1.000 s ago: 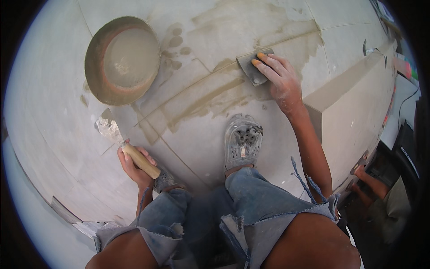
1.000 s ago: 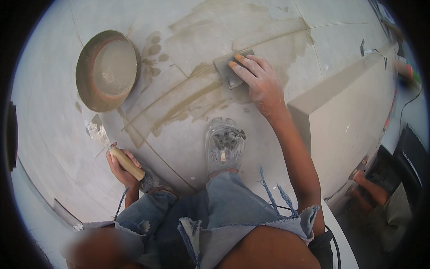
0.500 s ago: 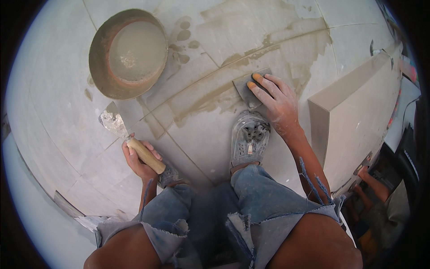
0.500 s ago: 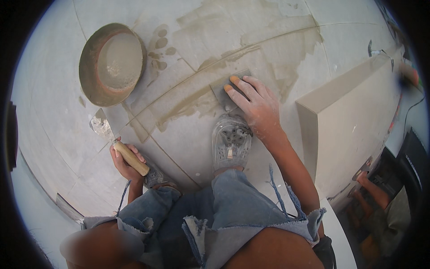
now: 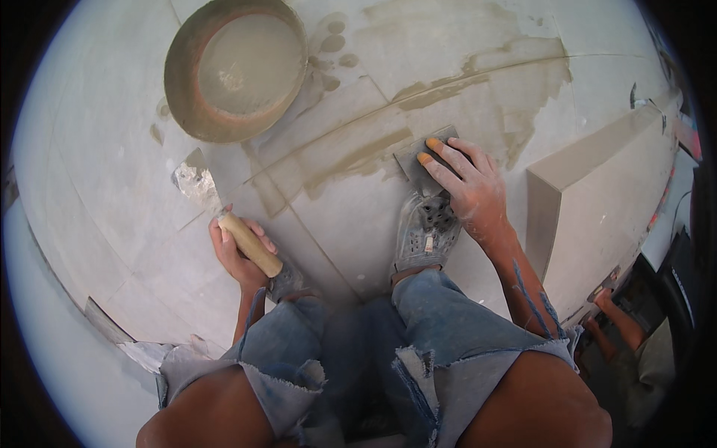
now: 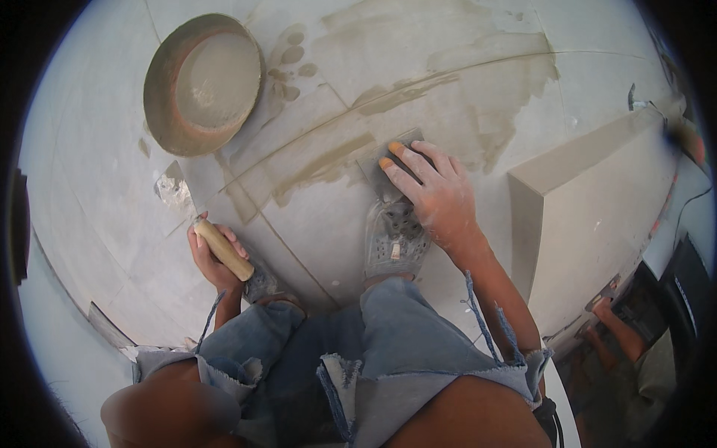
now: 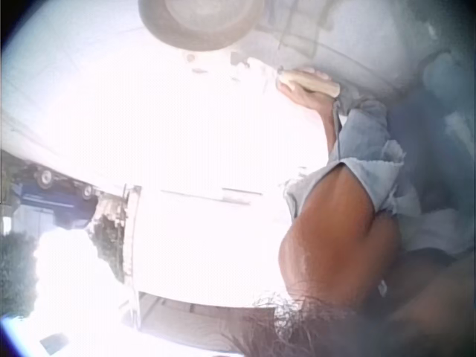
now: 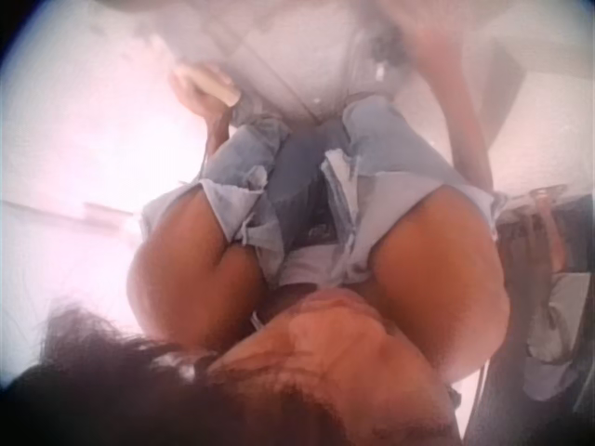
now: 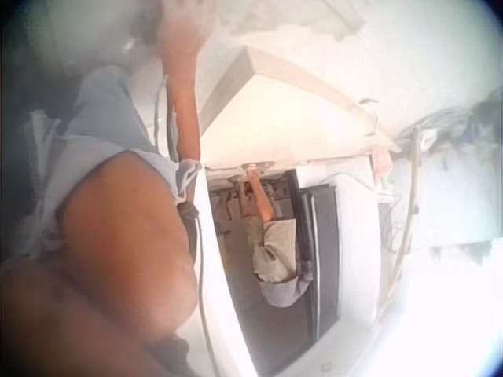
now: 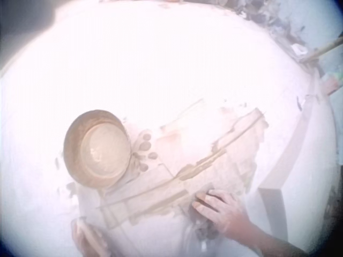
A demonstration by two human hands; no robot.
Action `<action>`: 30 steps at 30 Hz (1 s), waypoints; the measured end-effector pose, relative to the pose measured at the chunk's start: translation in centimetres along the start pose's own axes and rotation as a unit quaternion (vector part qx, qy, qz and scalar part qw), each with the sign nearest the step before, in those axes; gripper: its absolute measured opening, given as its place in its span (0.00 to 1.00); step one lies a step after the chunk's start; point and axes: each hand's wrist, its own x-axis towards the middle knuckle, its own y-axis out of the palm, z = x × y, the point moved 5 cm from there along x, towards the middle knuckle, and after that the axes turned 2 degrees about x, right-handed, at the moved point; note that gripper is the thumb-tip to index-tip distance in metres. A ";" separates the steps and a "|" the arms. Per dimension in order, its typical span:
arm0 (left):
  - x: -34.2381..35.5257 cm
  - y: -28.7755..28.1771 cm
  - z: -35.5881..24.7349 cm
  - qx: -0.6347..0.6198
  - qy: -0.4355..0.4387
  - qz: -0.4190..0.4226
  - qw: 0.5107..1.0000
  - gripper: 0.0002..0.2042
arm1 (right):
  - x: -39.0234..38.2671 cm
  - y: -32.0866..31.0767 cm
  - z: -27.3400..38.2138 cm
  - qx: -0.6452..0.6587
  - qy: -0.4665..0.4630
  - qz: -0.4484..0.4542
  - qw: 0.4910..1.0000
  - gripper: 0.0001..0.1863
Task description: The person applies grout to tile joints on a tiled floor using a rubber float and a metal trowel. They repeatedly scoop grout from a metal bowl and spread it into the seams, smoothing the surface as they work.
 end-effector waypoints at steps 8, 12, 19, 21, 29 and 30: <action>0.0 0.3 -0.2 -0.002 0.009 0.021 1.000 0.27 | 3.8 0.9 -0.3 0.009 0.035 -0.047 0.998 0.27; 0.0 0.1 0.0 -0.005 0.015 0.033 0.999 0.28 | 1.2 0.0 0.9 -0.005 0.027 -0.039 0.999 0.30; -0.1 0.6 -0.4 0.000 0.006 0.014 1.000 0.28 | 1.3 0.8 -0.4 -0.009 0.045 -0.045 0.998 0.30; 0.0 0.4 -0.3 -0.002 0.001 0.017 1.000 0.28 | 3.0 0.9 -0.5 -0.004 0.042 -0.068 0.997 0.30; 0.0 0.2 0.0 -0.004 0.010 0.020 1.000 0.27 | 1.7 -0.2 1.2 0.015 0.024 -0.031 0.999 0.28; -0.1 0.4 0.0 -0.006 0.009 0.018 1.000 0.27 | 0.8 -0.4 2.1 0.010 0.017 -0.004 1.000 0.28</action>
